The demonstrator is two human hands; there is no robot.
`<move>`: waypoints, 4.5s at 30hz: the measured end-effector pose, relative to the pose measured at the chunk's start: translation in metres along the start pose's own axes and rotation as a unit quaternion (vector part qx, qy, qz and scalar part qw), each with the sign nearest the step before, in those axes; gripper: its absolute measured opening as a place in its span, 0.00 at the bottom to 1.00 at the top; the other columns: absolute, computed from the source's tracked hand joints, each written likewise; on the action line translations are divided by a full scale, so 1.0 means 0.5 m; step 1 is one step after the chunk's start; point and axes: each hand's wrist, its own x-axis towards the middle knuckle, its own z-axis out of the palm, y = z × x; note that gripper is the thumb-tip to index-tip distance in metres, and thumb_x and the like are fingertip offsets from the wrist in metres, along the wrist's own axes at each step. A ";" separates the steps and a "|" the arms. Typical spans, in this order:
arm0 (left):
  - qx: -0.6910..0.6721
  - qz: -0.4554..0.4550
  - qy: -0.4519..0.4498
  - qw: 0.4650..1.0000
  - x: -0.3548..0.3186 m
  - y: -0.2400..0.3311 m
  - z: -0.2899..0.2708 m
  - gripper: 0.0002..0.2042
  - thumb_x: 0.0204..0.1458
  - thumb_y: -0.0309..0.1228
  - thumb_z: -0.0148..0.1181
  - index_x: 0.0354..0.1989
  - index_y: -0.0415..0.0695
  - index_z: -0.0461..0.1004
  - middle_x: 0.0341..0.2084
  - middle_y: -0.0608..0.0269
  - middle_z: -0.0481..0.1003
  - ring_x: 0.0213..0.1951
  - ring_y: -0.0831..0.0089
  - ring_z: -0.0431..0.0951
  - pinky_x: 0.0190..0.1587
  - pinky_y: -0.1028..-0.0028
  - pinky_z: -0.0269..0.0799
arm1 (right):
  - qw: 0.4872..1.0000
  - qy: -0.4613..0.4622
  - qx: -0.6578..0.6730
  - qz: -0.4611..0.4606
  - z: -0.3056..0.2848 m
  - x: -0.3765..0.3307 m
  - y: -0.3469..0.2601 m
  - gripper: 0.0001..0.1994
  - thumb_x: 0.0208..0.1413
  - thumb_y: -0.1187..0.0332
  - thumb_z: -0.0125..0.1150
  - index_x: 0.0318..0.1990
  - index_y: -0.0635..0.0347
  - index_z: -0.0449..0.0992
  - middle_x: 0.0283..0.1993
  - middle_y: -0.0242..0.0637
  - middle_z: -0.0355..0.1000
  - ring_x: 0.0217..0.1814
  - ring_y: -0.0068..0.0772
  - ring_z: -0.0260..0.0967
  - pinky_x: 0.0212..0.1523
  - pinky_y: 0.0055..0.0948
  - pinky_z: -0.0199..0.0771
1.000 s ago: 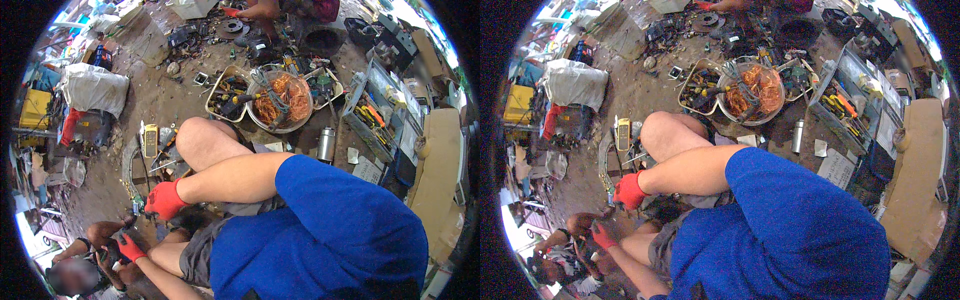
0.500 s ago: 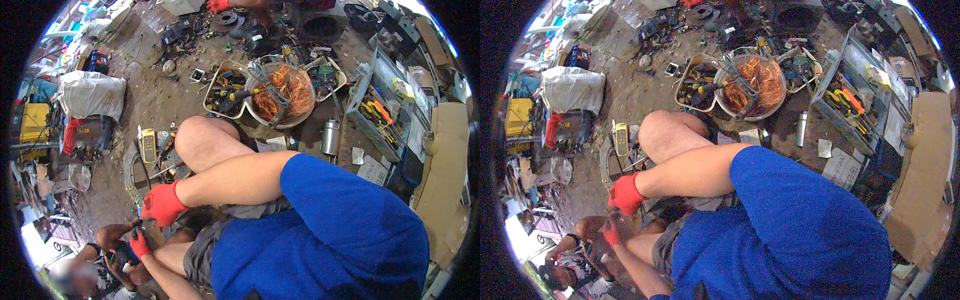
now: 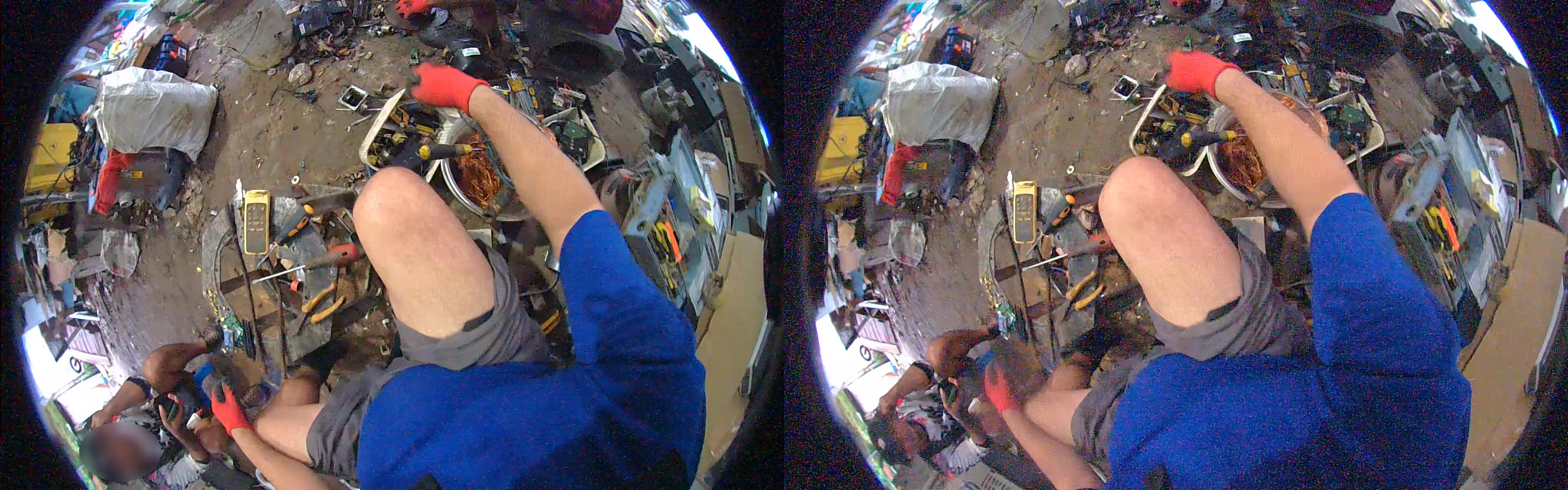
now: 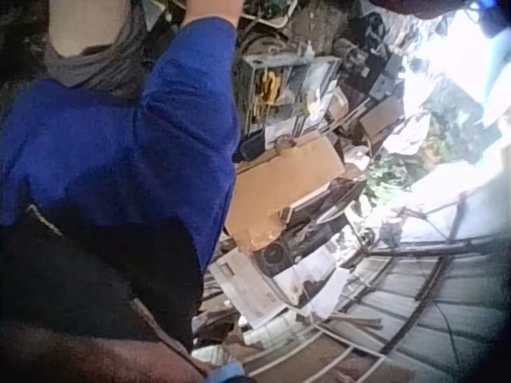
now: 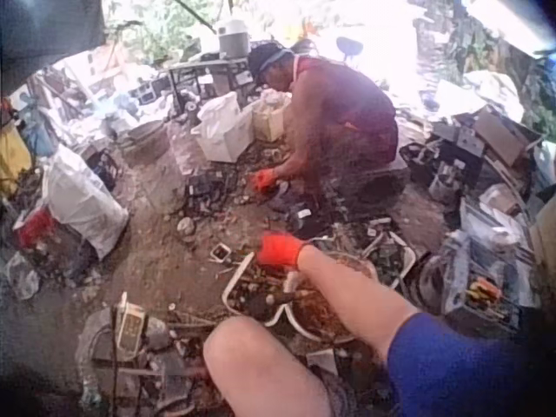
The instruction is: The person sits on the ground and uses a screwdriver to disassemble a small electronic device, removing screws and separating parts. They then use pliers to manipulate components and place the disassembled pieces on the ground.
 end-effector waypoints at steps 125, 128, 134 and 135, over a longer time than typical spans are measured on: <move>-0.676 -0.008 -0.093 0.731 -0.301 0.269 0.189 0.09 0.58 0.30 0.55 0.45 0.42 0.73 0.34 0.66 0.77 0.34 0.75 0.78 0.35 0.73 0.75 | 0.953 -0.015 -0.128 -0.274 0.220 -0.179 -0.560 0.24 0.48 0.61 0.63 0.54 0.54 0.69 0.56 0.53 0.64 0.59 0.53 0.63 0.57 0.45 0.66; -0.666 -0.014 -0.074 0.742 -0.304 0.272 0.186 0.10 0.58 0.31 0.56 0.46 0.44 0.72 0.34 0.67 0.76 0.33 0.76 0.76 0.34 0.73 0.75 | 0.962 -0.020 -0.087 -0.259 0.210 -0.192 -0.573 0.25 0.48 0.58 0.63 0.54 0.57 0.69 0.57 0.57 0.63 0.58 0.56 0.64 0.58 0.44 0.67; -0.670 -0.020 -0.065 0.739 -0.299 0.260 0.183 0.17 0.55 0.23 0.57 0.54 0.45 0.70 0.41 0.68 0.75 0.38 0.78 0.76 0.40 0.76 0.75 | 0.964 0.116 0.031 -0.239 0.210 -0.238 -0.580 0.24 0.52 0.57 0.60 0.52 0.63 0.70 0.49 0.58 0.70 0.53 0.56 0.69 0.53 0.44 0.70; -0.674 -0.022 -0.062 0.736 -0.296 0.260 0.185 0.17 0.54 0.22 0.57 0.54 0.44 0.70 0.42 0.67 0.75 0.38 0.78 0.76 0.40 0.76 0.75 | 0.966 0.043 0.159 -0.200 0.205 -0.239 -0.573 0.23 0.53 0.58 0.60 0.52 0.64 0.70 0.46 0.55 0.72 0.50 0.52 0.71 0.51 0.42 0.72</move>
